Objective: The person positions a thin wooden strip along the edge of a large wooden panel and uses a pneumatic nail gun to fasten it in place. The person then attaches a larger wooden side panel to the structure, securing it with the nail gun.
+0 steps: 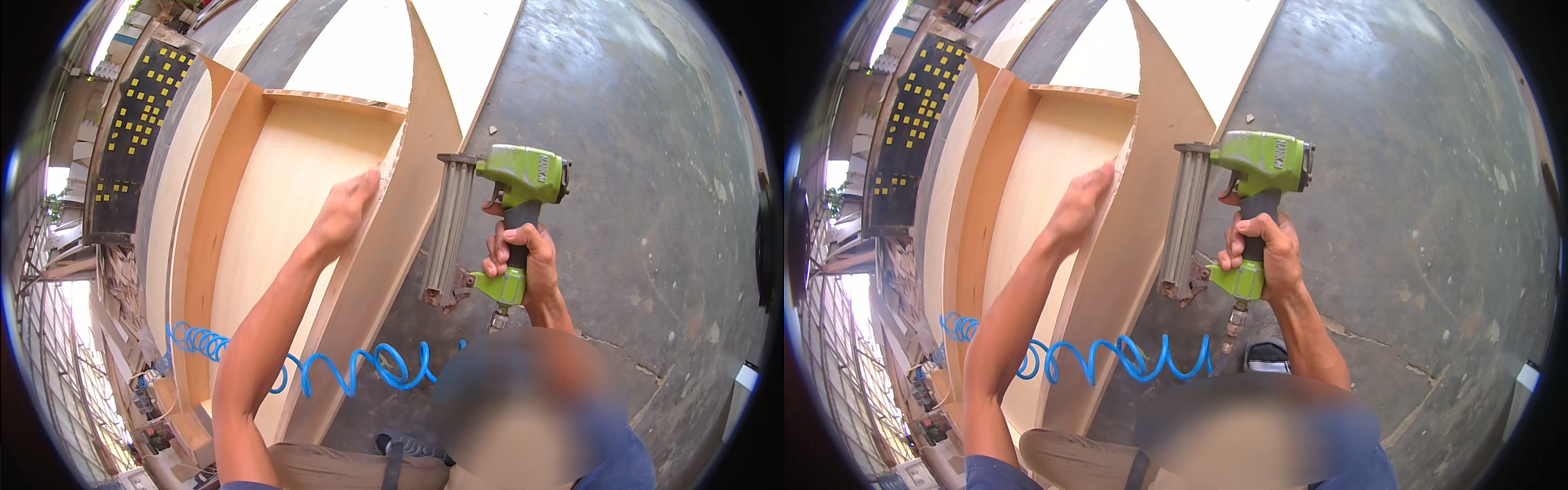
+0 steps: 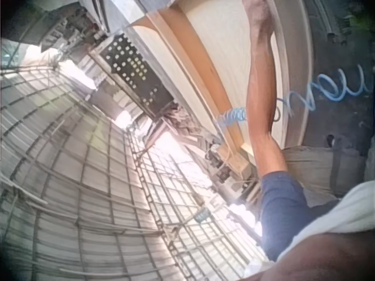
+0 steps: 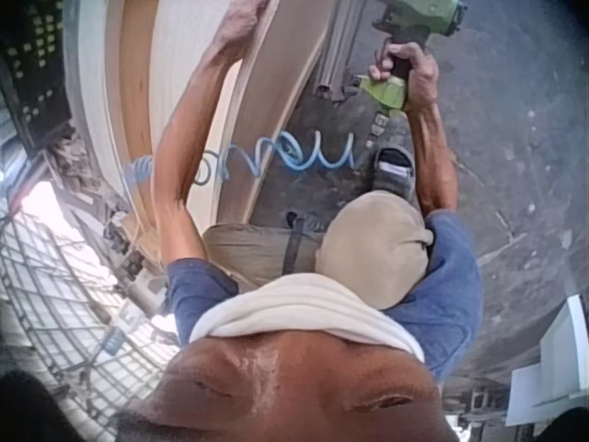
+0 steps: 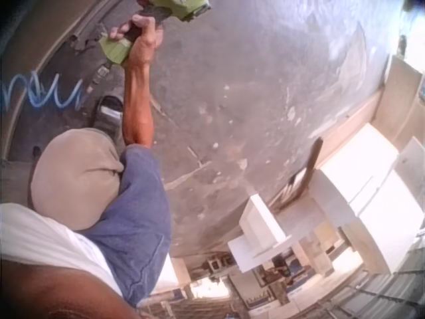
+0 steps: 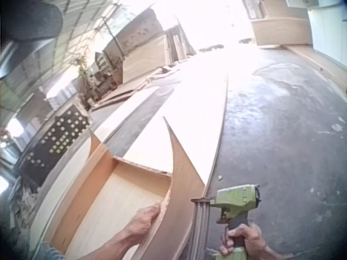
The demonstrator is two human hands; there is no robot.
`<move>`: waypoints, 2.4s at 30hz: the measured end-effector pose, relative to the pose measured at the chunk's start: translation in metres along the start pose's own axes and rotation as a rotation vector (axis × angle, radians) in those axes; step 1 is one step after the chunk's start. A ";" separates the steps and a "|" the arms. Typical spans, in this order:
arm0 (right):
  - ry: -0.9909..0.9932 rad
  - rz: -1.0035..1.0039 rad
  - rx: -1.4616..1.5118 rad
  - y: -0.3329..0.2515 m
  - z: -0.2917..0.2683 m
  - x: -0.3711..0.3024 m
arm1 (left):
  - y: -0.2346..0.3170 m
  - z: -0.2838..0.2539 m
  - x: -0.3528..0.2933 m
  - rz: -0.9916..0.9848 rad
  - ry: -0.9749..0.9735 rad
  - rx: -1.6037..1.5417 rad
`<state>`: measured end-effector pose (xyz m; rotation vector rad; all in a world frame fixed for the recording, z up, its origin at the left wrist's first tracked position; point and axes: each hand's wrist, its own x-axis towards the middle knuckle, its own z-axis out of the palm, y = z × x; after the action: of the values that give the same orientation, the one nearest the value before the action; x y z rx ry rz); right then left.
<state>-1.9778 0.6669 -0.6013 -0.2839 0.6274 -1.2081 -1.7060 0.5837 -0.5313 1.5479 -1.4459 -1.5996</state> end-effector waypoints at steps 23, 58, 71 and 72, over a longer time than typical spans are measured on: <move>-0.067 -0.004 -0.131 -0.010 0.028 0.003 | -0.020 0.011 -0.061 0.160 0.218 0.569; -0.028 0.047 -0.043 0.009 0.015 -0.007 | -0.015 0.011 -0.061 0.211 0.234 0.554; -0.077 0.147 -0.114 0.040 0.038 -0.055 | -0.041 0.008 -0.112 0.265 0.392 0.785; -0.087 0.146 -0.101 0.041 0.036 -0.054 | -0.040 0.009 -0.113 0.275 0.396 0.776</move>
<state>-1.9357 0.7269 -0.5777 -0.3679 0.6237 -1.0207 -1.6742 0.6990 -0.5234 1.8049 -2.0379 -0.5261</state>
